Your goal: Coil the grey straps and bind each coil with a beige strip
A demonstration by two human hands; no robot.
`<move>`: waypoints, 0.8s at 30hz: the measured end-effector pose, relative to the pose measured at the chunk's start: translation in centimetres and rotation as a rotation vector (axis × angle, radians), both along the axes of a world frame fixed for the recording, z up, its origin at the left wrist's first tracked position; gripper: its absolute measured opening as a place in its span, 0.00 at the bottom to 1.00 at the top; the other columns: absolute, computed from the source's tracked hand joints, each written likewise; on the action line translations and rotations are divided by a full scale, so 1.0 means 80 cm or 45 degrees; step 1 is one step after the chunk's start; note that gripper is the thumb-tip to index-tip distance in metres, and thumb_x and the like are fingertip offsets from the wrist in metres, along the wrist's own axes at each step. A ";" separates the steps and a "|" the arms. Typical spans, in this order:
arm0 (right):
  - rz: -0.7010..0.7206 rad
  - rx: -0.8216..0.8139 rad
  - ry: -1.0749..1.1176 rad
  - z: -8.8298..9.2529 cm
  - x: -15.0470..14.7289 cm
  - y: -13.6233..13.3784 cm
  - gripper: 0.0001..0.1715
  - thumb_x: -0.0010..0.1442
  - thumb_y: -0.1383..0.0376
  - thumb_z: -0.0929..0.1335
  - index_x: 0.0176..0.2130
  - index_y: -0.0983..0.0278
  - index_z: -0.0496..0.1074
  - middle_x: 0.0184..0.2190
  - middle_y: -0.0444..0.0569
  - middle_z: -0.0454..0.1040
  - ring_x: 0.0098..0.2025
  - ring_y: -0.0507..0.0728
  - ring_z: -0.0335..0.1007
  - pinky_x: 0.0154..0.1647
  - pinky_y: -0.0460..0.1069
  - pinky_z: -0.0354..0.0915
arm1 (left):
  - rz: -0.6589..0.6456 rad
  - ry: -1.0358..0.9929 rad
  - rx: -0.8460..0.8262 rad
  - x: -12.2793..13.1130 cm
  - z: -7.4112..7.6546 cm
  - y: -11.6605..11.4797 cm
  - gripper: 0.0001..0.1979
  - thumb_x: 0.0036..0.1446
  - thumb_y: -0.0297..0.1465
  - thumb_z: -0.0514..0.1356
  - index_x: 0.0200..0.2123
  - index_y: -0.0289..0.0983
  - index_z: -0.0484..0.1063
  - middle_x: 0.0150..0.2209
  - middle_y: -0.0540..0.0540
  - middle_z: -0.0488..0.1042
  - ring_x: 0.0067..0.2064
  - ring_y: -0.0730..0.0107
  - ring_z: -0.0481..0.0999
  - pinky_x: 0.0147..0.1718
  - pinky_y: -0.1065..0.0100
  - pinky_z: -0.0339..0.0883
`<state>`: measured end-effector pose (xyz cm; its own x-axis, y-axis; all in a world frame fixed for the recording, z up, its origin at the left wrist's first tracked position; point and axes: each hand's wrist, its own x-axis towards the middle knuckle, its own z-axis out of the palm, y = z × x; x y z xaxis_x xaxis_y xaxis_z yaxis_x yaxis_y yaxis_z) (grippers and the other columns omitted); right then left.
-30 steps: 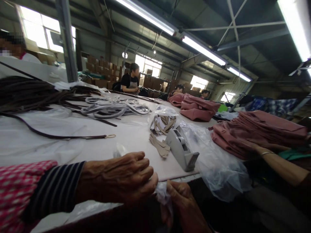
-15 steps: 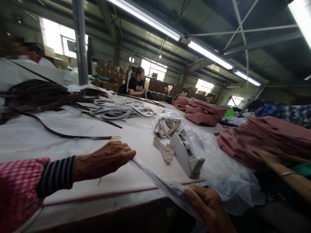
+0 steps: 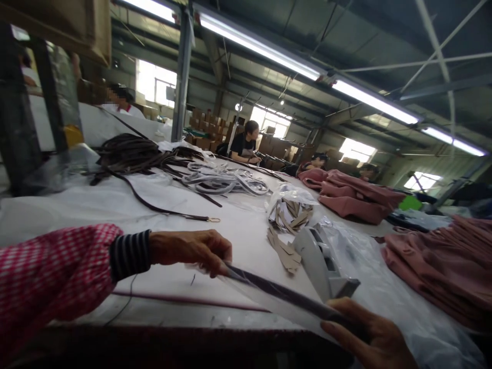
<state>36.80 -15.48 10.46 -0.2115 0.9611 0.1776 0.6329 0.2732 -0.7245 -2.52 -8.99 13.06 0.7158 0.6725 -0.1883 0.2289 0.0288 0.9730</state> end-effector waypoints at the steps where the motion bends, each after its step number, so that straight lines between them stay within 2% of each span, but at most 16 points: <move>1: -0.007 0.020 -0.010 0.001 0.003 0.003 0.16 0.53 0.49 0.76 0.34 0.57 0.83 0.29 0.43 0.81 0.31 0.57 0.78 0.31 0.42 0.71 | -0.045 0.028 -0.043 -0.003 -0.005 -0.001 0.15 0.52 0.37 0.71 0.33 0.35 0.71 0.26 0.51 0.73 0.25 0.76 0.64 0.24 0.74 0.54; 5: -0.005 0.026 -0.011 0.006 0.009 0.006 0.15 0.53 0.50 0.76 0.34 0.57 0.83 0.26 0.43 0.80 0.29 0.57 0.77 0.29 0.42 0.71 | -0.198 0.117 -0.048 -0.011 -0.023 -0.010 0.18 0.57 0.42 0.67 0.38 0.40 0.62 0.26 0.50 0.76 0.24 0.70 0.71 0.23 0.72 0.62; 7: 0.046 -0.004 -0.046 0.009 0.010 0.005 0.14 0.54 0.51 0.76 0.34 0.57 0.83 0.26 0.43 0.80 0.28 0.56 0.76 0.27 0.42 0.70 | -0.151 0.206 0.062 -0.015 -0.028 -0.016 0.16 0.61 0.43 0.63 0.39 0.40 0.62 0.24 0.53 0.73 0.21 0.71 0.69 0.20 0.73 0.62; 11: 0.117 -0.052 -0.153 0.010 0.016 0.005 0.15 0.52 0.53 0.77 0.40 0.56 0.84 0.34 0.45 0.83 0.34 0.60 0.80 0.31 0.43 0.73 | -0.003 0.315 0.301 -0.019 -0.027 -0.024 0.19 0.63 0.45 0.60 0.27 0.37 0.65 0.20 0.52 0.69 0.18 0.76 0.63 0.17 0.75 0.56; 14: 0.045 -0.020 -0.148 0.013 0.020 0.006 0.23 0.47 0.54 0.80 0.43 0.56 0.84 0.41 0.48 0.84 0.42 0.65 0.81 0.37 0.45 0.76 | 0.028 0.257 0.212 -0.024 -0.026 -0.032 0.19 0.60 0.45 0.62 0.27 0.36 0.68 0.19 0.52 0.69 0.18 0.76 0.63 0.17 0.75 0.57; 17: 0.031 -0.034 -0.127 0.025 0.021 0.004 0.26 0.46 0.53 0.80 0.45 0.57 0.84 0.44 0.50 0.83 0.46 0.67 0.80 0.43 0.48 0.77 | 0.036 0.181 0.148 -0.032 -0.027 -0.041 0.16 0.60 0.43 0.63 0.30 0.35 0.72 0.20 0.52 0.68 0.20 0.75 0.64 0.20 0.75 0.58; 21: 0.037 0.019 -0.118 0.044 0.019 0.001 0.25 0.49 0.52 0.78 0.45 0.58 0.83 0.44 0.51 0.83 0.46 0.65 0.79 0.46 0.49 0.75 | -0.038 0.057 -0.030 -0.040 -0.021 -0.063 0.14 0.59 0.42 0.65 0.34 0.35 0.74 0.26 0.49 0.72 0.25 0.74 0.65 0.24 0.75 0.59; 24: 0.046 0.114 -0.029 0.049 0.012 0.007 0.22 0.55 0.51 0.76 0.44 0.61 0.83 0.42 0.51 0.82 0.46 0.63 0.78 0.46 0.49 0.74 | -0.001 0.086 -0.150 -0.034 -0.016 -0.088 0.15 0.55 0.43 0.67 0.33 0.36 0.74 0.26 0.49 0.72 0.25 0.75 0.64 0.24 0.75 0.58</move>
<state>37.72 -14.89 14.35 -0.2505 0.9334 0.2570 0.6375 0.3588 -0.6818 -5.28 -16.00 11.81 0.6992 0.6423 -0.3141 0.2941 0.1420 0.9452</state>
